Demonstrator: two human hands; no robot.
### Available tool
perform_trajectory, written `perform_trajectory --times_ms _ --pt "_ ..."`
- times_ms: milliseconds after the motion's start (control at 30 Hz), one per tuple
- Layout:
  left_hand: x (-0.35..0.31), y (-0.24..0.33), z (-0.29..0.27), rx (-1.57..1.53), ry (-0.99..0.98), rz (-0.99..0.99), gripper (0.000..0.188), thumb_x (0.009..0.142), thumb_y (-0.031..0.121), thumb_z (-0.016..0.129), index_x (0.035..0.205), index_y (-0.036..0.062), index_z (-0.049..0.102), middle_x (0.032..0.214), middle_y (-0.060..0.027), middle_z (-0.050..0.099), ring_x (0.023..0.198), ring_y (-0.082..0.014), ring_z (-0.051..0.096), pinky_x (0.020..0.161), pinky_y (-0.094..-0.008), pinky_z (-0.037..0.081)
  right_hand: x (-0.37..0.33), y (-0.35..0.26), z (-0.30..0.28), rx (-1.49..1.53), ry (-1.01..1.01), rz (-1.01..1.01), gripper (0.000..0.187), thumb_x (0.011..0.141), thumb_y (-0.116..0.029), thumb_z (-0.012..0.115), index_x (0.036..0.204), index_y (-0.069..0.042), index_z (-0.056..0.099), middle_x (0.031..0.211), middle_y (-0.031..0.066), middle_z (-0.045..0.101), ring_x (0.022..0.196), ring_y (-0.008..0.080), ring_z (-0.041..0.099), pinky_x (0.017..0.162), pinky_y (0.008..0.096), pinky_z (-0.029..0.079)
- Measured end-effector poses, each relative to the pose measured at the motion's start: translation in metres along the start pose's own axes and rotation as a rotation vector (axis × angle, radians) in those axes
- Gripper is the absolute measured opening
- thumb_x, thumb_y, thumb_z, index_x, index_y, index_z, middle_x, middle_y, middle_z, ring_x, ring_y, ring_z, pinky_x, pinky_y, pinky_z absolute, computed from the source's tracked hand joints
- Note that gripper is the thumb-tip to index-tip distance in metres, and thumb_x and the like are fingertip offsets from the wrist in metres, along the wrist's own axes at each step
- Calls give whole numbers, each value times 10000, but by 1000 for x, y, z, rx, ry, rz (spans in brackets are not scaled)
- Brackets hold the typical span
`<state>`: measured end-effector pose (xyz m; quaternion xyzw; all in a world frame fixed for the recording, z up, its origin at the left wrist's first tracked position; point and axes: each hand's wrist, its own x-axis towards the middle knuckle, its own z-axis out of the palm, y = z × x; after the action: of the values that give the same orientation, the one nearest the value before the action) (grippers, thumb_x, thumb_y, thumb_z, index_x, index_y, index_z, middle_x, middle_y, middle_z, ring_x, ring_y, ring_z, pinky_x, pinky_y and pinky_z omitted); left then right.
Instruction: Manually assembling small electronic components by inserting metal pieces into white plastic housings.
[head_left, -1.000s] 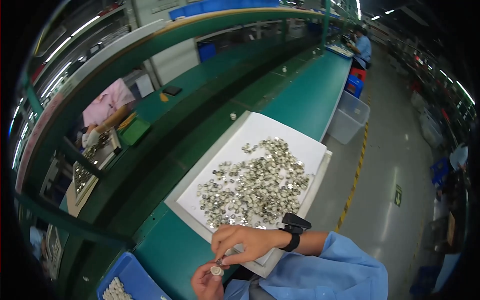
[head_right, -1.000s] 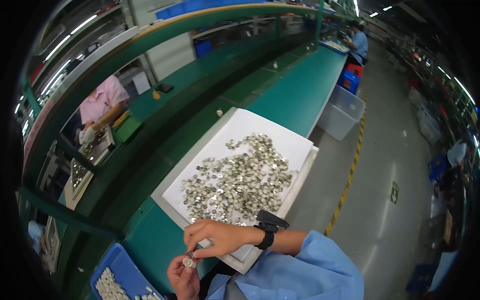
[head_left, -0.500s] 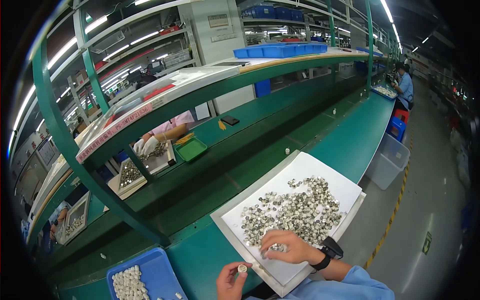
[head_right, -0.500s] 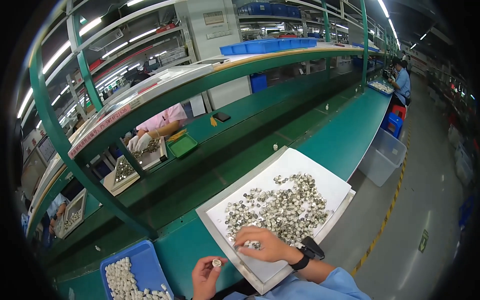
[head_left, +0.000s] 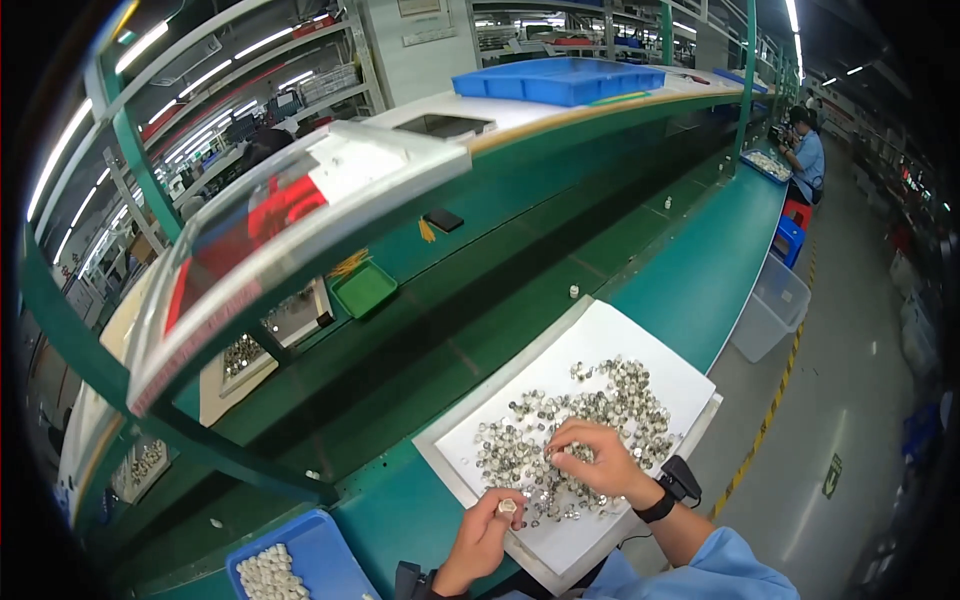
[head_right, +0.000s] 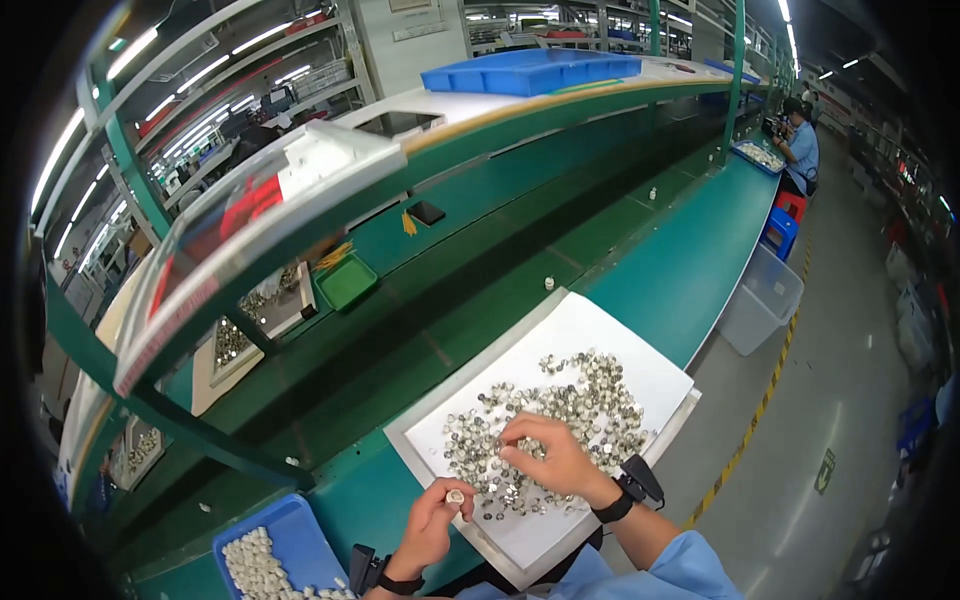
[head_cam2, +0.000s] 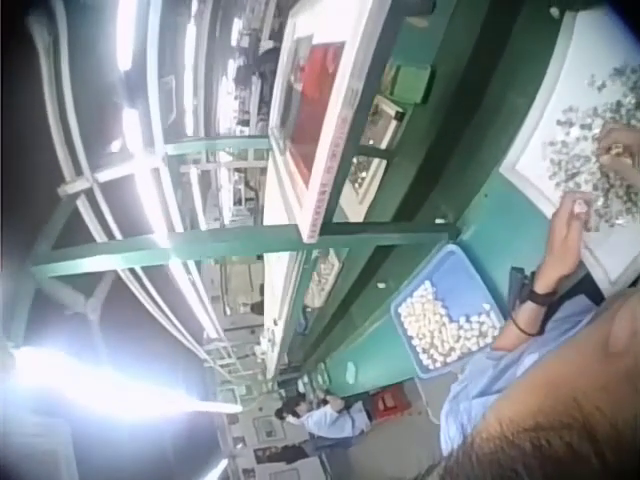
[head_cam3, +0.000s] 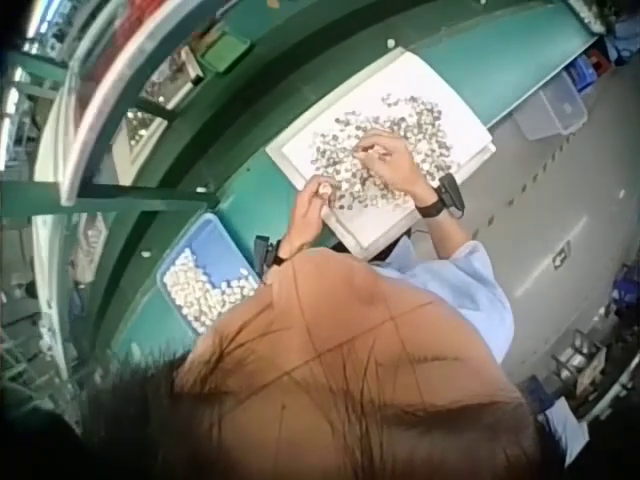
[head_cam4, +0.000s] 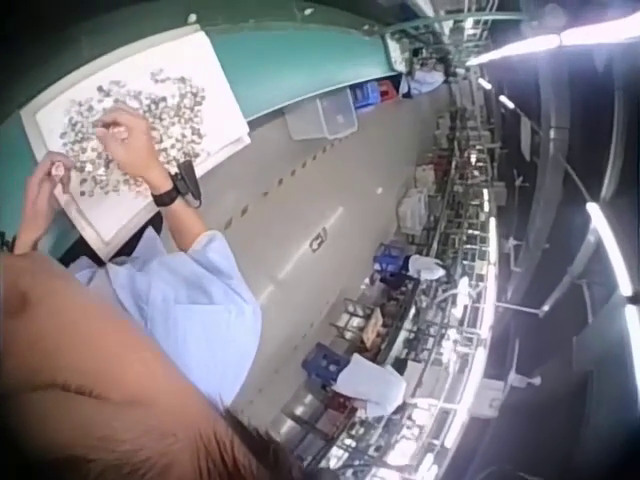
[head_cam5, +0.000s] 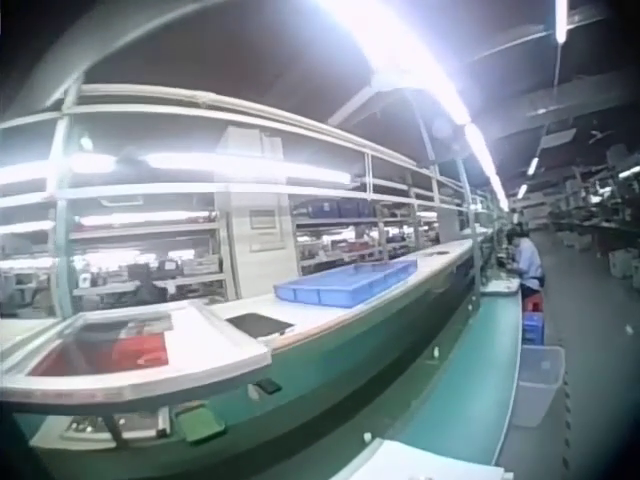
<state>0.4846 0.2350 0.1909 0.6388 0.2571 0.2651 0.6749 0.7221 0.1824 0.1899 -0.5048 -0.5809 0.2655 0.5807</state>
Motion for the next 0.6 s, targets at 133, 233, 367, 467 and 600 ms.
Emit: perform_trajectory --times_ms 133,233,367,467,600 --pt "27 90 6 -27 18 -80 297 885 32 411 1105 -25 602 885 -70 555 799 -151 523 787 -297 442 48 -65 -23 30 -28 72 119 880 -43 697 976 24 680 936 121 675 879 222 652 808 329 512" --pt "37 142 17 -95 23 -101 323 878 36 400 1112 -23 614 876 -65 546 793 -140 504 768 -287 427 67 -109 -41 38 -25 111 122 884 -44 697 984 24 678 940 118 675 881 217 652 804 326 513" --pt "35 197 40 -27 96 -168 327 880 45 420 1125 -21 626 863 -64 545 804 -137 504 767 -284 424 77 -151 -60 93 -4 164 132 893 -44 694 1004 25 677 950 116 673 877 205 652 805 319 515" --pt "25 220 49 -29 132 -205 295 885 50 426 1085 -20 631 866 -64 556 804 -140 513 768 -286 426 76 -178 -65 151 49 259 108 884 -24 688 987 11 687 936 109 681 870 206 644 808 321 503" --pt "17 248 56 -68 140 -241 256 883 48 428 1028 -18 628 865 -65 573 794 -143 526 767 -288 430 82 -205 -75 146 53 254 109 891 -26 679 994 8 682 942 105 681 869 194 639 812 313 500"
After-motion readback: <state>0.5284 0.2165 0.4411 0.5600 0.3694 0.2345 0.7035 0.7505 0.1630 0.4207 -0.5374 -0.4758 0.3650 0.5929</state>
